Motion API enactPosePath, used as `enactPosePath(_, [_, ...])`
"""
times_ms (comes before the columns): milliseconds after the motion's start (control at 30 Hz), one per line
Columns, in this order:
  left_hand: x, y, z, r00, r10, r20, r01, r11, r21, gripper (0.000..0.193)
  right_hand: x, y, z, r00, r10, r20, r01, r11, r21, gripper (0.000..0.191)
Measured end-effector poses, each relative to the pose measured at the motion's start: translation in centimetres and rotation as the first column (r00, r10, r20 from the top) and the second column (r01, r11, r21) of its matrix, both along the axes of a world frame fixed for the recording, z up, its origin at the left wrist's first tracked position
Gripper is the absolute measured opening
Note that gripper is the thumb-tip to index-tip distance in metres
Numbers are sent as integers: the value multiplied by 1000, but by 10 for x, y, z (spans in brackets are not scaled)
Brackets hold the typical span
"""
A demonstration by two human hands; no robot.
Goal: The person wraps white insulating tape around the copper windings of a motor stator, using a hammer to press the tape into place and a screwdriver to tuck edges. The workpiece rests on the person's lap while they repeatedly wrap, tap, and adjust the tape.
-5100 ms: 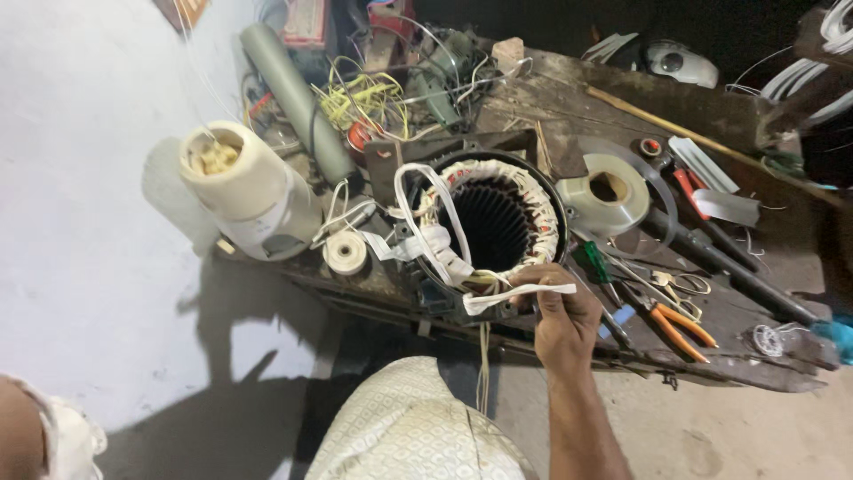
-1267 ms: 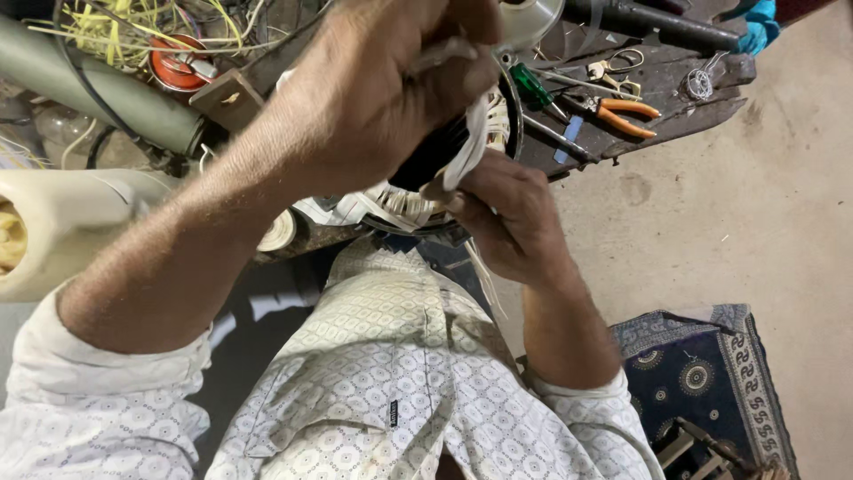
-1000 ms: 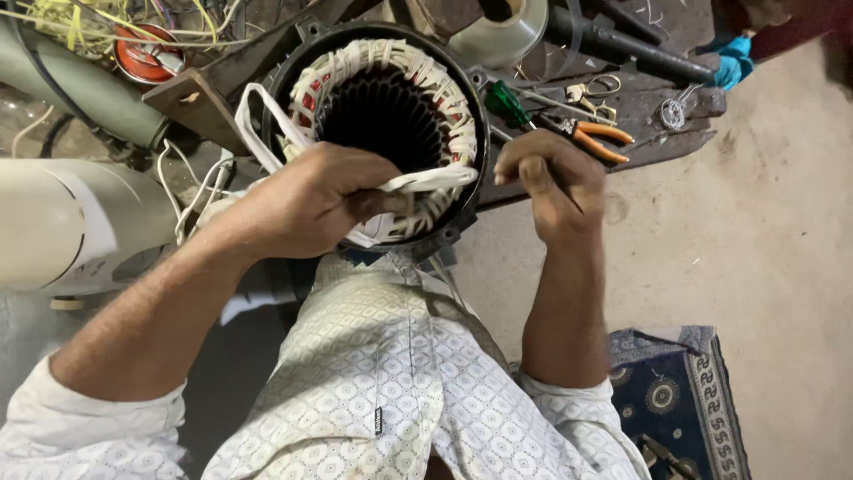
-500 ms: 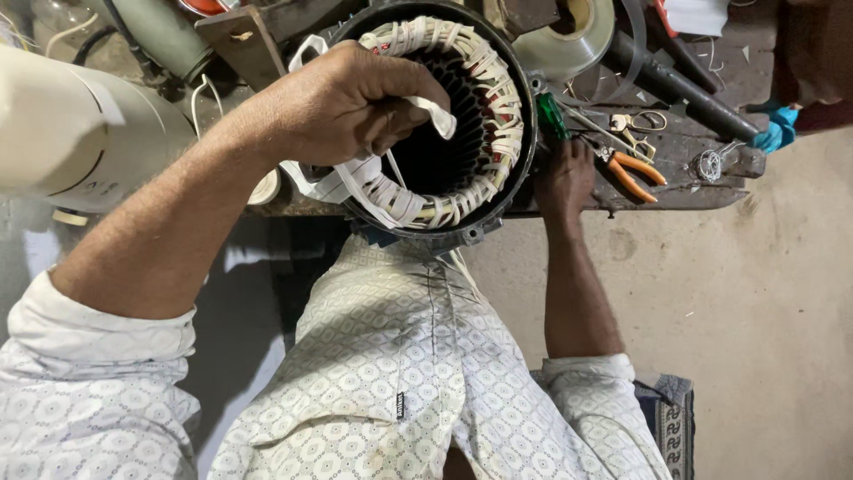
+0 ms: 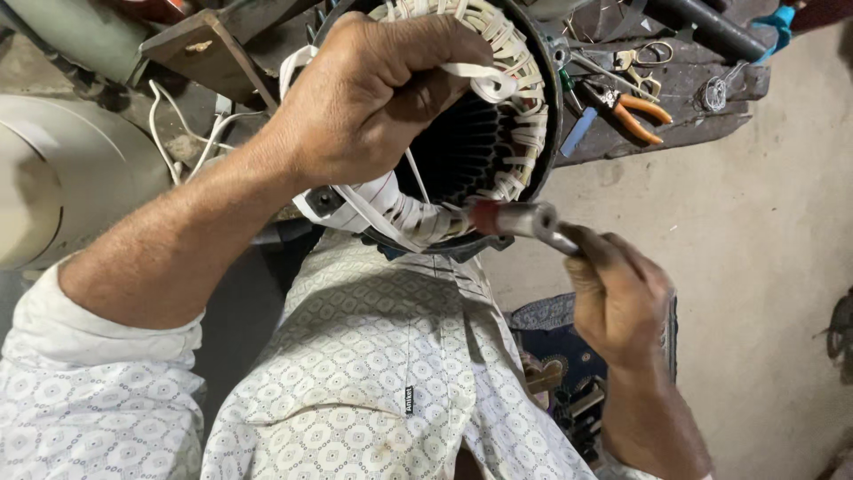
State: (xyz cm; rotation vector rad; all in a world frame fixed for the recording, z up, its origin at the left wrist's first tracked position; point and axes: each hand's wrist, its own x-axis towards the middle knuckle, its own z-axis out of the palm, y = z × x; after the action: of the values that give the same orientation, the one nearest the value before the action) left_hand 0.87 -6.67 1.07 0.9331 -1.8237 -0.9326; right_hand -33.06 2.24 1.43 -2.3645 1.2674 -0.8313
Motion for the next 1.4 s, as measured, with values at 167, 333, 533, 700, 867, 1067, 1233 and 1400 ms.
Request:
enactPosePath(167, [4, 1, -13, 979, -16, -205, -14, 989, -146, 20, -2, 12, -12, 969, -47, 243, 52, 999, -16, 25])
enactPosePath(333, [3, 5, -19, 947, 10, -321, -46, 993, -106, 18, -7, 27, -19, 989, 13, 147, 8, 990, -144, 24])
enactPosePath(533, [5, 6, -14, 924, 38, -380, -65, 996, -60, 20, -12, 12, -10, 988, -17, -153, 6, 998, -69, 30])
enactPosePath(700, [5, 3, -3, 938, 93, -334, -111, 993, -36, 16, -9, 8, -12, 993, 76, -92, -87, 989, -118, 30])
enactPosePath(867, [3, 3, -1, 927, 114, -358, -80, 991, 108, 19, -17, 15, -24, 999, -54, 0, 54, 987, -151, 29])
enactPosePath(1067, [5, 8, -10, 918, 77, -389, -67, 997, 40, 17, -25, 17, -27, 988, -14, 151, 33, 992, -124, 30])
enactPosePath(1233, [6, 6, -12, 917, 44, -396, -37, 999, 24, 17, -19, -3, 10, 984, 25, -179, 53, 905, 422, 32])
enactPosePath(1400, [9, 5, -9, 910, 13, -413, -20, 1000, -13, 24, -11, -45, 44, 979, -169, -117, 205, 832, 516, 31])
